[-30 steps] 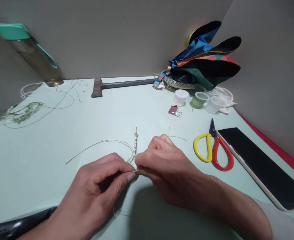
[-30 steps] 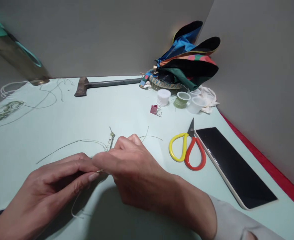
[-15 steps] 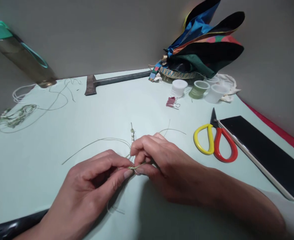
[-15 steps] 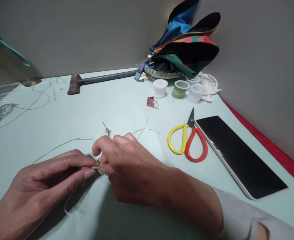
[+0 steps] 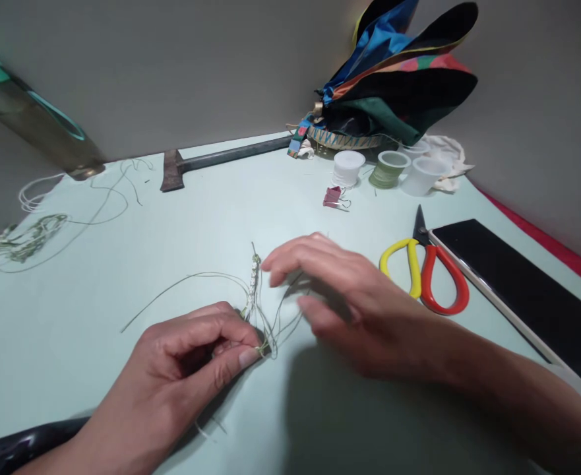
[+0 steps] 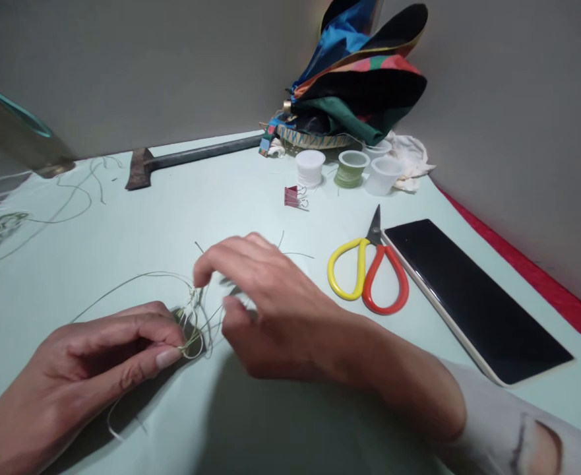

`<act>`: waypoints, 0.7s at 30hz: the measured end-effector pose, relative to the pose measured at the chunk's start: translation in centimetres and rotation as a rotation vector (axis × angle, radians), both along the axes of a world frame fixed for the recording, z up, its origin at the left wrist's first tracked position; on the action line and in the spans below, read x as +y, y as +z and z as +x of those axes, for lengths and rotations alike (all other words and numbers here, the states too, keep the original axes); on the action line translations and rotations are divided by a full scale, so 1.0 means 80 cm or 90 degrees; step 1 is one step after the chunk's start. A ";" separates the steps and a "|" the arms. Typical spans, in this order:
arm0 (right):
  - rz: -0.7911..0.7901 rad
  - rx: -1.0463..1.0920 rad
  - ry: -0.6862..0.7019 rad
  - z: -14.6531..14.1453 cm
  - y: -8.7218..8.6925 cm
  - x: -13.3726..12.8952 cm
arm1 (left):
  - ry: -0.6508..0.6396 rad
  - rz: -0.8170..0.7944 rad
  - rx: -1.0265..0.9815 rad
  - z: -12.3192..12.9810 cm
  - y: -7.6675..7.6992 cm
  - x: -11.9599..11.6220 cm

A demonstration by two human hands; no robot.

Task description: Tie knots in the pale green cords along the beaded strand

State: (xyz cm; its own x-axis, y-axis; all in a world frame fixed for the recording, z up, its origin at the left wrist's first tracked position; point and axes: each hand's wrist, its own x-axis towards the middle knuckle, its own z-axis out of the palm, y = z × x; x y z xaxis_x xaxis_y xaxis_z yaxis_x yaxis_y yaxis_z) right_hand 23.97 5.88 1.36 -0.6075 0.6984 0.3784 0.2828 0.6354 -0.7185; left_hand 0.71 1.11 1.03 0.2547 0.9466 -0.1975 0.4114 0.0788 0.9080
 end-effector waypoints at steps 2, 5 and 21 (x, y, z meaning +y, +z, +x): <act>0.033 0.023 -0.048 0.002 0.008 -0.007 | 0.013 -0.012 -0.003 0.003 0.003 -0.001; 0.109 -0.020 -0.012 -0.008 0.009 -0.024 | 0.042 -0.036 -0.002 0.009 0.012 -0.003; 0.247 -0.209 -0.021 -0.007 0.009 -0.037 | 0.077 -0.046 0.046 0.010 0.014 -0.007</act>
State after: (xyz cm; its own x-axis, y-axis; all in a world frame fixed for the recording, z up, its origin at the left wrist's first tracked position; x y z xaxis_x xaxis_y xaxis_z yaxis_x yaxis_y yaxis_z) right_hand 23.37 2.89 2.07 -0.7176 0.5654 0.4067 0.4792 0.8245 -0.3008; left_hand 1.47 0.54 2.11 0.1224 0.9523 -0.2795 0.4597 0.1952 0.8663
